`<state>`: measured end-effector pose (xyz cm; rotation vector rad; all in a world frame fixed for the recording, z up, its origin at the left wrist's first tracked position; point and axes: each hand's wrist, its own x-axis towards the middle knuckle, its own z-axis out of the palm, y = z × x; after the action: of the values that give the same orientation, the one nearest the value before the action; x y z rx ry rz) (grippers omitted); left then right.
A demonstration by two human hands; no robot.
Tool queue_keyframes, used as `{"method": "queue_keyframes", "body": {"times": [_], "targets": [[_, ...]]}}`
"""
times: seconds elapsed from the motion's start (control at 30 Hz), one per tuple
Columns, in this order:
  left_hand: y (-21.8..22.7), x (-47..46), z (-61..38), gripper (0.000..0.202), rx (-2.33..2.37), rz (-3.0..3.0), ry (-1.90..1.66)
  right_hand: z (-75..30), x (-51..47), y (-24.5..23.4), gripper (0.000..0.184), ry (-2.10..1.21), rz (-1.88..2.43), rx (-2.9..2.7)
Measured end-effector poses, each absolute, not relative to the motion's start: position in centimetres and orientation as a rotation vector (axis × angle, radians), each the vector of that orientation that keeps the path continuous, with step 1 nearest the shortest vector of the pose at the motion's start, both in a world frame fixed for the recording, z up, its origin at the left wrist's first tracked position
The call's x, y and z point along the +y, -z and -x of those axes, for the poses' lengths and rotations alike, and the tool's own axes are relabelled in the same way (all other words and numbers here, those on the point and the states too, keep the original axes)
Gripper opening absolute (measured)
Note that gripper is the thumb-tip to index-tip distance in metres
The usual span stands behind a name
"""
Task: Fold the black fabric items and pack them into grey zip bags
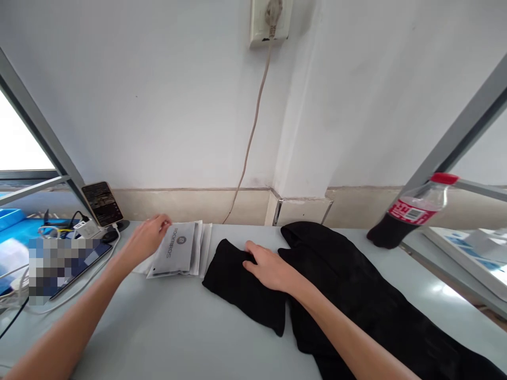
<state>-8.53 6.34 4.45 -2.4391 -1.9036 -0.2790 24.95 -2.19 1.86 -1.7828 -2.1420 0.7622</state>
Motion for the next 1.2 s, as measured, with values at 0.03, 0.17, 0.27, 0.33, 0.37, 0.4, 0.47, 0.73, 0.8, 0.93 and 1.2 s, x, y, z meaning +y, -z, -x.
{"method": "queue_keyframes", "body": {"times": [0.03, 0.17, 0.27, 0.33, 0.37, 0.4, 0.47, 0.73, 0.8, 0.93, 1.2], "targets": [[-4.2, 7.1, 10.0, 0.030, -1.979, 2.395, 0.171, -25.0, -2.1, -1.9, 0.019, -0.795, 1.821, -2.069], [-2.0, 8.4, 13.1, 0.027, -2.113, 2.353, -0.040, -25.5, -1.8, -1.3, 0.056, -0.965, 1.870, -1.848], [-0.5, 8.6, 12.8, 0.039, -2.142, 2.313, -0.059, -25.9, -1.9, -1.0, 0.065, -1.125, 1.820, -1.796], [-0.1, 8.5, 12.5, 0.040, -2.135, 2.312, -0.059, -26.2, -2.0, -0.9, 0.056, -1.247, 1.728, -1.775], [-0.1, 8.5, 12.3, 0.038, -2.125, 2.322, -0.058, -26.4, -2.0, -0.8, 0.053, -1.295, 1.670, -1.746], [-0.1, 8.4, 12.3, 0.035, -2.111, 2.337, -0.056, -26.6, -2.0, -0.8, 0.051, -1.320, 1.620, -1.697], [-0.2, 8.4, 12.3, 0.028, -2.082, 2.367, -0.050, -27.2, -1.9, -0.8, 0.054, -1.311, 1.575, -1.560], [-3.7, 8.3, 12.0, 0.033, -2.117, 2.208, 0.158, -28.3, -1.7, -1.2, 0.050, -1.598, 1.656, -1.149], [-5.2, 7.4, 10.9, 0.033, -2.073, 2.249, 0.262, -28.2, -1.8, -1.4, 0.042, -1.678, 1.598, -1.112], [-6.8, 4.1, 6.9, 0.030, -1.918, 2.586, 0.586, -27.1, -2.5, -2.4, 0.028, -1.644, 1.387, -1.106], [-4.1, -0.5, 0.3, 0.019, -1.757, 3.304, 0.719, -23.7, -4.1, -2.9, 0.048, -1.668, 1.075, -1.009]]}}
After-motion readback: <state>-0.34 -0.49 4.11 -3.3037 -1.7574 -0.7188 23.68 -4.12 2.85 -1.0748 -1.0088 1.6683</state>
